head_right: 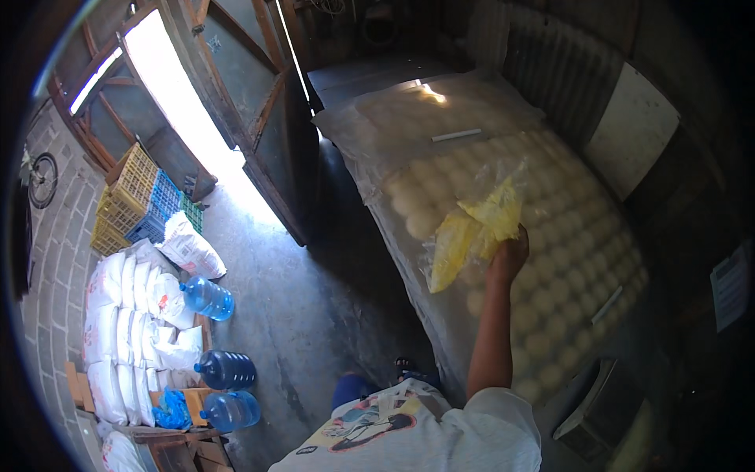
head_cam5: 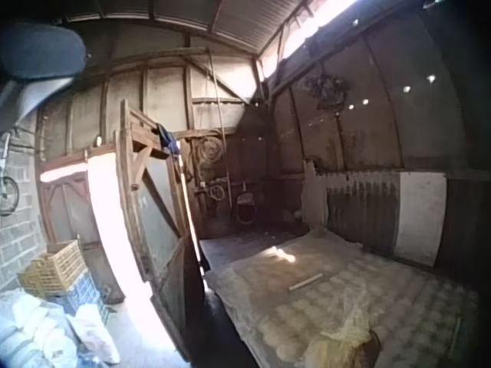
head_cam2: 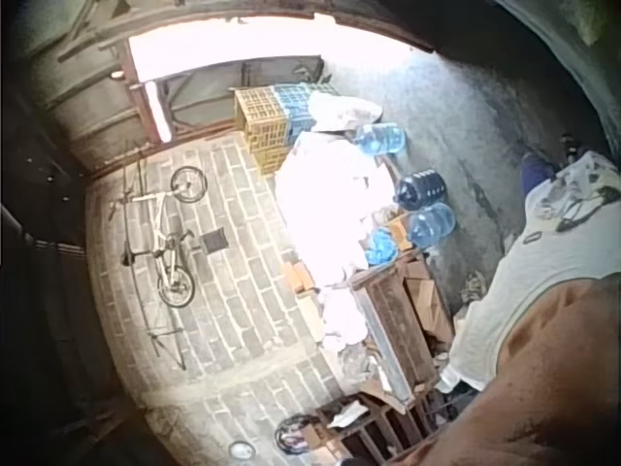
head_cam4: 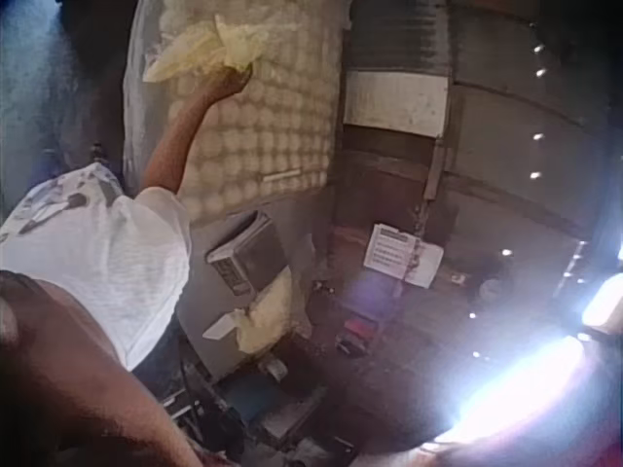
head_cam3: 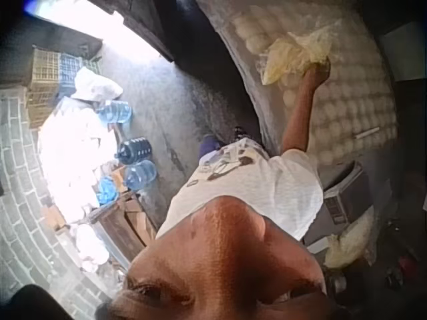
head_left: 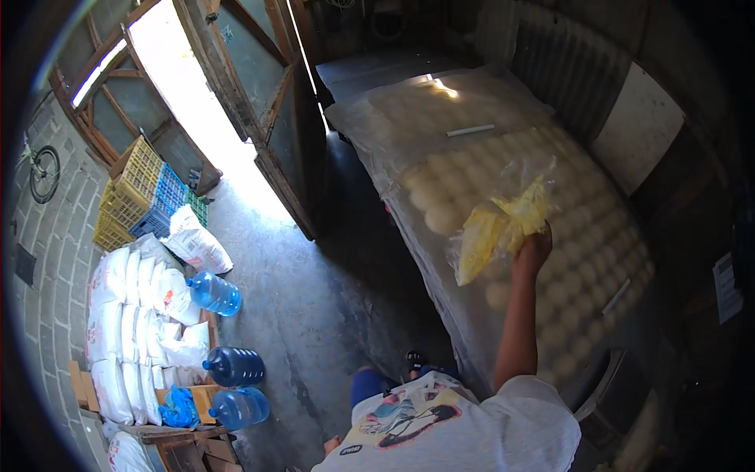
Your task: The person rolls individual portions of dough by hand on a metal table, weighs one portion on a digital scale, and then spreads a yellow substance onto the metal table surface with their hands.
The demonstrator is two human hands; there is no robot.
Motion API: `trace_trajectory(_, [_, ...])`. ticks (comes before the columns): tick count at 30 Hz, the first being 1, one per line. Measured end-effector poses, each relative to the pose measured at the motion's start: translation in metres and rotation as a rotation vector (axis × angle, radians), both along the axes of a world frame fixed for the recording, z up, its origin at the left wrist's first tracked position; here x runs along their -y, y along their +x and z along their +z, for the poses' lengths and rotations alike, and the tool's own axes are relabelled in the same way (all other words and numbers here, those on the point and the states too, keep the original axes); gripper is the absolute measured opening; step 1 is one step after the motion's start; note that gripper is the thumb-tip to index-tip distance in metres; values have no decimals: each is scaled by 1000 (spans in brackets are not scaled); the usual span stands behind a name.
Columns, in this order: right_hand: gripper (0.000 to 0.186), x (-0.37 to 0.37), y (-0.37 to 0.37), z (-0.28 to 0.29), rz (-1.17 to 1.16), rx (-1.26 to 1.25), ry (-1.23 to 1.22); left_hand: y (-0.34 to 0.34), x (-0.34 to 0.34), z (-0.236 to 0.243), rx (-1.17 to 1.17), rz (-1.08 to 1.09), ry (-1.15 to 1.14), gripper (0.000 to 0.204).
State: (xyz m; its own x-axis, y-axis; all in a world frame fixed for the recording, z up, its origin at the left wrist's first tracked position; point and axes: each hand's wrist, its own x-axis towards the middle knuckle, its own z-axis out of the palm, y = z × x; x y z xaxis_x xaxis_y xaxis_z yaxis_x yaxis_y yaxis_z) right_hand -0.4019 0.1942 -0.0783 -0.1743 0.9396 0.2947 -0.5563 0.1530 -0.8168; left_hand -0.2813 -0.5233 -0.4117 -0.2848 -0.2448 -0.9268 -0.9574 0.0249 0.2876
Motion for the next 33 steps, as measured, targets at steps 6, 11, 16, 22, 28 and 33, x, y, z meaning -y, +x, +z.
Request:
trace_trajectory(6, [39,-85,-196,18,49,2,159,-135,-79,-17,-69,0,124,24])
trace_trajectory(11, [34,-173,-357,40,-170,152,423,-291,-93,-35,-36,-12,164,21])
trace_trajectory(16, [34,-238,-470,85,-462,352,573,-504,-96,-36,-8,43,228,18])
trace_trajectory(22, [42,-260,-534,11,-456,1032,805,-785,-171,-6,-444,-421,97,16])
trace_trajectory(28, [49,-285,-553,-80,-238,1218,356,-949,-363,105,-863,-773,287,32])
trace_trajectory(33, [53,-356,-596,-103,-652,1250,476,-1044,-428,95,-947,-450,158,56])
